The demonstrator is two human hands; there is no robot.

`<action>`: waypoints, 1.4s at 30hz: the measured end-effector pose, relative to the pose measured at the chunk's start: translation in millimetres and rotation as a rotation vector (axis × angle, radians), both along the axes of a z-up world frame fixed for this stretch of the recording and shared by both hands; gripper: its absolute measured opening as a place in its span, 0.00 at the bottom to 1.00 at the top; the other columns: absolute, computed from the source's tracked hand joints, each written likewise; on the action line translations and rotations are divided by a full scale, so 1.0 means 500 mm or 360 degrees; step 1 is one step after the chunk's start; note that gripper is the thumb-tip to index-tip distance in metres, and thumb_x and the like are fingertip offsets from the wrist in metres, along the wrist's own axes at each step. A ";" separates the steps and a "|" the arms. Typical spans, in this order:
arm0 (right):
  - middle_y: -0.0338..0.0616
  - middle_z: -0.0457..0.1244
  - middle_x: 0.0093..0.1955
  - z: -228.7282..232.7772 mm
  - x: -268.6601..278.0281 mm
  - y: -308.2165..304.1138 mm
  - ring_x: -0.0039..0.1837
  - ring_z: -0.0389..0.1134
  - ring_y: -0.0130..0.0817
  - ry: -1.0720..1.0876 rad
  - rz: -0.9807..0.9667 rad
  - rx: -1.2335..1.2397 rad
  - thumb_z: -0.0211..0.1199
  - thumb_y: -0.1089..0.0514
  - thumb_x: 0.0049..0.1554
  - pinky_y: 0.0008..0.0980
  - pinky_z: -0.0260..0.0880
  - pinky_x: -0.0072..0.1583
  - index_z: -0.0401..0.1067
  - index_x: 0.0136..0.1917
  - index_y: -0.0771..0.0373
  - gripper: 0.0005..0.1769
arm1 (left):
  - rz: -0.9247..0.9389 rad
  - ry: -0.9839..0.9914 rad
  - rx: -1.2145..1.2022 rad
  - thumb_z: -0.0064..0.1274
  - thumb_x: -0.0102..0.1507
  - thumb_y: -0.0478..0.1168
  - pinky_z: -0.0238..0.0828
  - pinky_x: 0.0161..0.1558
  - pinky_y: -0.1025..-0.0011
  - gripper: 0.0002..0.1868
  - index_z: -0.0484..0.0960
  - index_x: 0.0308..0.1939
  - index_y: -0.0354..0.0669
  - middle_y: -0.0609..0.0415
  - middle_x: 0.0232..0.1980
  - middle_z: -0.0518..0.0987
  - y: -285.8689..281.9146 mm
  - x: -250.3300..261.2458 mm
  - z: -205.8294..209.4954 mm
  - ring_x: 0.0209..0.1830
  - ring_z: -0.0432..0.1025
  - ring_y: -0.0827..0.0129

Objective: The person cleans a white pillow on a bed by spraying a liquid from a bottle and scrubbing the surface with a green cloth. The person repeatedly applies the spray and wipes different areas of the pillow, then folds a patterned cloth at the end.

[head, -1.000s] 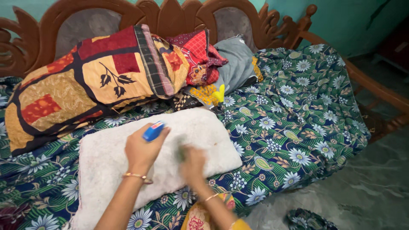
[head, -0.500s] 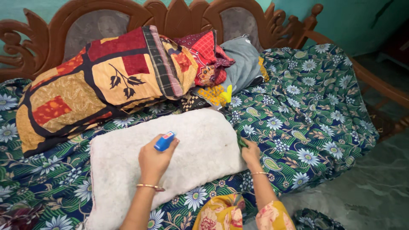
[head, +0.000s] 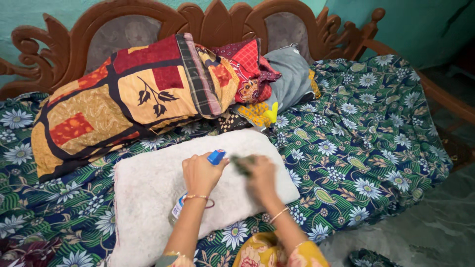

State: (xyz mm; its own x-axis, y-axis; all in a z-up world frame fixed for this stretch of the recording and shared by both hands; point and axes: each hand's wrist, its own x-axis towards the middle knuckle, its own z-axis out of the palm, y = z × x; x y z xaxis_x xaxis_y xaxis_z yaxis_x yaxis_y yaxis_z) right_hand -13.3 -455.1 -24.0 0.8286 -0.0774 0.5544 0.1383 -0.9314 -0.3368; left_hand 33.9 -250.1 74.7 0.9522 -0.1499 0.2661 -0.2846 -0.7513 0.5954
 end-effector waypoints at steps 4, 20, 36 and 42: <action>0.43 0.66 0.61 -0.055 0.029 -0.173 0.60 0.63 0.50 0.0084 -0.0501 0.0246 0.56 0.63 0.49 0.44 0.61 0.64 0.81 0.58 0.39 0.28 | 0.0046 0.0223 0.0333 0.61 0.54 0.66 0.62 0.49 0.58 0.25 0.90 0.32 0.49 0.45 0.33 0.84 -0.041 0.034 -0.023 0.39 0.78 0.53; 0.52 0.64 0.60 -0.028 0.141 0.237 0.61 0.61 0.58 0.0387 0.0323 -0.0129 0.66 0.57 0.43 0.59 0.60 0.57 0.73 0.63 0.63 0.33 | 0.0245 -0.0006 -0.0266 0.62 0.52 0.62 0.64 0.45 0.57 0.21 0.91 0.38 0.53 0.45 0.29 0.84 0.078 0.043 0.032 0.32 0.77 0.50; 0.50 0.66 0.59 -0.095 0.308 -0.188 0.57 0.66 0.59 0.0712 -0.0735 0.0026 0.59 0.56 0.52 0.47 0.69 0.59 0.79 0.57 0.39 0.21 | 0.0252 0.0033 -0.0688 0.68 0.53 0.53 0.71 0.31 0.59 0.21 0.89 0.39 0.40 0.42 0.24 0.81 0.171 0.033 0.076 0.22 0.77 0.54; 0.49 0.69 0.50 -0.137 0.432 0.166 0.56 0.69 0.52 0.0250 0.0695 -0.0094 0.61 0.60 0.46 0.48 0.69 0.57 0.79 0.52 0.53 0.19 | 0.0238 0.0053 -0.0682 0.66 0.52 0.55 0.71 0.34 0.56 0.21 0.90 0.42 0.46 0.41 0.25 0.81 0.172 0.052 0.034 0.25 0.77 0.52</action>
State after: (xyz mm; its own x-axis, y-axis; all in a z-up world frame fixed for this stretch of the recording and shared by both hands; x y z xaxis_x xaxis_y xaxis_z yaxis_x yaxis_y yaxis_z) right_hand 202.6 -371.9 -92.6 0.8508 0.3253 0.4128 0.4733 -0.8156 -0.3329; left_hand 59.9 -164.2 91.9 0.9641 0.1069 0.2432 -0.1674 -0.4665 0.8685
